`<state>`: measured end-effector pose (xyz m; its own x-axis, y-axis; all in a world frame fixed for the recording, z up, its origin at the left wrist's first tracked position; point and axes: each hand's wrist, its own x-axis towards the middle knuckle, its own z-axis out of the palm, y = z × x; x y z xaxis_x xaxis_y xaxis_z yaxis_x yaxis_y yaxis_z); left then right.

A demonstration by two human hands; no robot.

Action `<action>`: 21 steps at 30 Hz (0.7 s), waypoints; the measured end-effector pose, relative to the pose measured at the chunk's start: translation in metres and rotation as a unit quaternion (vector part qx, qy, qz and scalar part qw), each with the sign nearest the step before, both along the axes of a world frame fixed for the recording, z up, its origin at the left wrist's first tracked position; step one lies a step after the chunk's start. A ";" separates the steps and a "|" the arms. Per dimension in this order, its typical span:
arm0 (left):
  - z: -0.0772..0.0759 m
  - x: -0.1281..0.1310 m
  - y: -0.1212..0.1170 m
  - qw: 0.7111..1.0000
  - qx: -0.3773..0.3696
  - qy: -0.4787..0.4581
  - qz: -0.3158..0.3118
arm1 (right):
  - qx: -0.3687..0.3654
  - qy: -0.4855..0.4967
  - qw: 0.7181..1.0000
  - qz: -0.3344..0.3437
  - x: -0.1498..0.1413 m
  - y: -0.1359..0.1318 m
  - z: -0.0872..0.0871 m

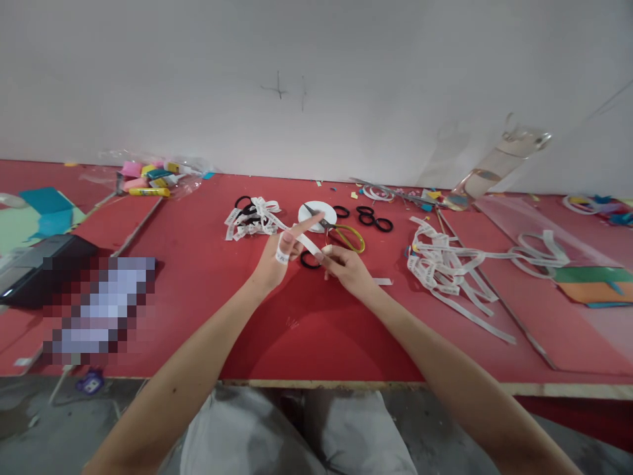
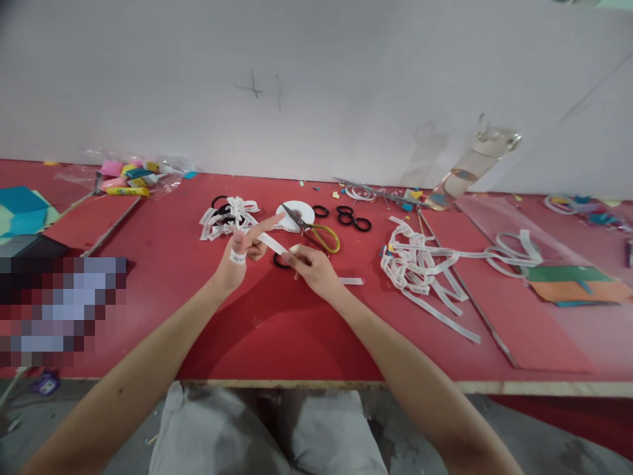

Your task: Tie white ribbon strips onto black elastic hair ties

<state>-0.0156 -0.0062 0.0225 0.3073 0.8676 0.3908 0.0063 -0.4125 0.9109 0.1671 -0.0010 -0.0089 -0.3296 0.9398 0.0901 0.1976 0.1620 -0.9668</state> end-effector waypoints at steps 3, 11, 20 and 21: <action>0.001 0.002 0.002 0.997 -0.058 -0.041 0.042 | 0.056 -0.025 0.998 0.001 -0.001 -0.006 0.001; 0.007 0.009 0.006 0.967 -0.239 -0.091 -0.023 | 0.196 -0.071 0.978 0.019 -0.002 -0.020 0.011; 0.008 0.000 0.013 0.922 -0.294 -0.218 -0.127 | 0.079 0.086 0.993 -0.036 0.004 -0.008 0.000; 0.009 0.000 0.013 0.919 -0.295 -0.226 -0.133 | 0.072 0.105 0.991 -0.043 0.005 -0.007 -0.002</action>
